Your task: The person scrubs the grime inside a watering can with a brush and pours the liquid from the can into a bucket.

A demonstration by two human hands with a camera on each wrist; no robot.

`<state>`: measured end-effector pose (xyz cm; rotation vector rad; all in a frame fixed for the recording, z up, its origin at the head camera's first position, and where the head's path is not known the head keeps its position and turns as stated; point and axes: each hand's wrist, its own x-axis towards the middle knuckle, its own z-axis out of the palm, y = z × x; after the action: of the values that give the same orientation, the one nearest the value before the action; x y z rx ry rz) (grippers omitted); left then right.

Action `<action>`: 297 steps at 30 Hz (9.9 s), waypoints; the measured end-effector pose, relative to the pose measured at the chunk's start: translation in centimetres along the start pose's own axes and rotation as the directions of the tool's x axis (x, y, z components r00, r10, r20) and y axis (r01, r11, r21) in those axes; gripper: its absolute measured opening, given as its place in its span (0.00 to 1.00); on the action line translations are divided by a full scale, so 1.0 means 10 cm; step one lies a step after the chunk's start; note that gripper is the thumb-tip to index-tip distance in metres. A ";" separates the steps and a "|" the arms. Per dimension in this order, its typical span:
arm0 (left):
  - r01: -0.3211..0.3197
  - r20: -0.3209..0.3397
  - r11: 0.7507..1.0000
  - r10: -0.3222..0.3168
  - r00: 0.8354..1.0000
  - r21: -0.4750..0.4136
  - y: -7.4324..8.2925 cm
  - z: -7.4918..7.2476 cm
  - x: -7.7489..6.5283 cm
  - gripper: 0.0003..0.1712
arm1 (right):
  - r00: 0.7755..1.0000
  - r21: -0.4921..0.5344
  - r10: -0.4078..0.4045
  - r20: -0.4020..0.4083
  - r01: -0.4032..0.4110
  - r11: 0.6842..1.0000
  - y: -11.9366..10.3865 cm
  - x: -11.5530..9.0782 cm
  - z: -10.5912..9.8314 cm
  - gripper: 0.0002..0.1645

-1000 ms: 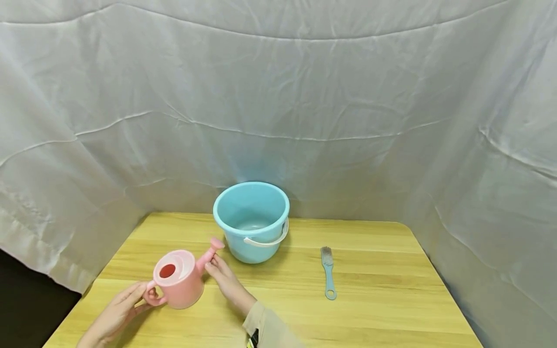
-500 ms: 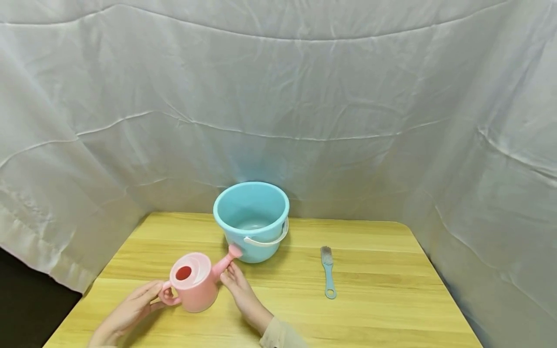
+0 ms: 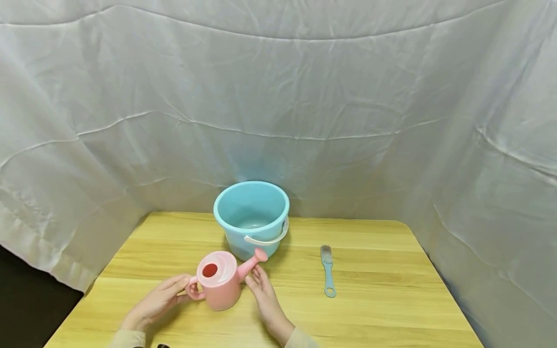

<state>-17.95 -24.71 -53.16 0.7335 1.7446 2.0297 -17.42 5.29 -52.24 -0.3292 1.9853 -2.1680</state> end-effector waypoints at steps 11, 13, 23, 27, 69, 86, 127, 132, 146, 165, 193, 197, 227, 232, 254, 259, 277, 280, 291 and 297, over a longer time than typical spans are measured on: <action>0.053 -0.006 0.998 -0.053 0.999 0.033 -0.10 0.26 0.43 0.20 | 0.964 0.057 0.029 -0.265 -0.014 0.998 -0.03 -0.12 -0.23 0.37; 0.054 0.002 0.998 -0.054 0.999 0.034 -0.12 0.31 0.50 0.20 | 0.949 0.068 0.044 -0.313 -0.023 0.997 -0.04 -0.13 -0.28 0.35; 0.078 0.011 0.996 -0.078 0.997 0.041 -0.17 0.55 0.79 0.24 | 0.863 0.114 0.057 -0.502 0.000 0.993 -0.04 -0.14 -0.48 0.27; 0.093 0.009 0.995 -0.094 0.996 0.038 -0.20 0.63 0.87 0.24 | 0.844 0.111 0.048 -0.535 0.014 0.994 -0.03 -0.17 -0.55 0.28; 0.125 -0.024 0.992 -0.124 0.992 0.019 -0.24 0.76 1.01 0.27 | 0.878 -0.691 -0.090 -0.470 -0.302 0.657 -0.03 -0.17 -1.81 0.34; 0.124 -0.020 0.992 -0.124 0.992 0.015 -0.25 0.77 1.01 0.26 | 0.885 -0.752 -0.050 -0.463 -0.362 0.551 0.02 -0.24 -1.87 0.20; 0.129 -0.013 0.992 -0.129 0.992 0.005 -0.26 0.76 1.00 0.28 | 0.925 -0.687 0.145 -0.352 -0.361 0.631 -0.33 -0.27 -2.05 0.22; 0.118 -0.003 0.993 -0.118 0.993 0.012 -0.26 0.75 1.01 0.30 | 0.921 -0.735 0.048 -0.388 -0.340 0.586 -0.45 -0.26 -2.05 0.24; 0.121 -0.008 0.993 -0.121 0.993 0.011 -0.26 0.75 1.01 0.29 | 0.880 -0.802 -0.221 -0.420 -0.247 0.544 -0.53 -0.25 -2.10 0.24; 0.120 -0.011 0.993 -0.120 0.993 0.007 -0.26 0.76 1.01 0.30 | 0.679 -0.776 -0.517 -0.522 -0.127 0.617 -0.90 -0.42 -2.01 0.16; 0.114 -0.015 0.993 -0.114 0.993 0.003 -0.26 0.77 1.01 0.30 | 0.542 -0.836 -0.819 -0.188 0.349 0.423 -1.28 -0.58 -1.46 0.04; 0.118 -0.017 0.993 -0.118 0.993 0.004 -0.26 0.77 1.00 0.30 | 0.554 -0.825 -0.818 -0.153 0.383 0.414 -1.27 -0.57 -1.37 0.02; 0.118 -0.016 0.993 -0.118 0.993 0.003 -0.28 0.75 1.00 0.22 | 0.748 -0.819 -0.663 -0.035 0.359 0.447 -1.15 -0.50 -0.90 0.08; 0.122 -0.012 0.993 -0.122 0.992 -0.006 -0.28 0.75 1.00 0.17 | 0.774 -0.843 -0.629 -0.066 0.294 0.450 -1.14 -0.51 -0.87 0.08; 0.090 0.002 0.996 -0.090 0.996 -0.017 -0.31 0.75 1.01 0.29 | 0.585 -0.912 -0.797 0.148 0.392 0.118 -1.27 -0.18 -0.70 0.22; 0.096 0.001 0.995 -0.096 0.995 -0.016 -0.31 0.75 1.01 0.26 | 0.546 -0.898 -0.810 0.213 0.435 0.058 -1.32 -0.06 -0.67 0.25; 0.124 -0.006 0.992 -0.124 0.992 -0.035 -0.29 0.75 1.01 0.17 | 0.586 -0.924 -0.782 0.212 0.380 0.034 -1.52 0.13 -0.38 0.22; 0.135 -0.006 0.990 -0.136 0.991 -0.037 -0.29 0.74 1.01 0.16 | 0.652 -0.947 -0.742 0.153 0.312 0.080 -1.55 0.14 -0.32 0.23; 0.118 0.011 0.993 -0.118 0.993 -0.025 -0.25 0.74 1.01 0.14 | 0.779 -0.969 -0.625 0.049 0.189 0.161 -1.44 0.23 -0.19 0.23; 0.132 -0.006 0.991 -0.132 0.991 -0.014 -0.25 0.74 1.02 0.15 | 0.783 -0.971 -0.620 0.047 0.182 0.157 -1.33 0.24 -0.19 0.23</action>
<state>-21.77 -12.45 -53.39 0.5908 1.7331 1.9564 -20.05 7.61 -39.08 -0.7288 3.6442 -0.7594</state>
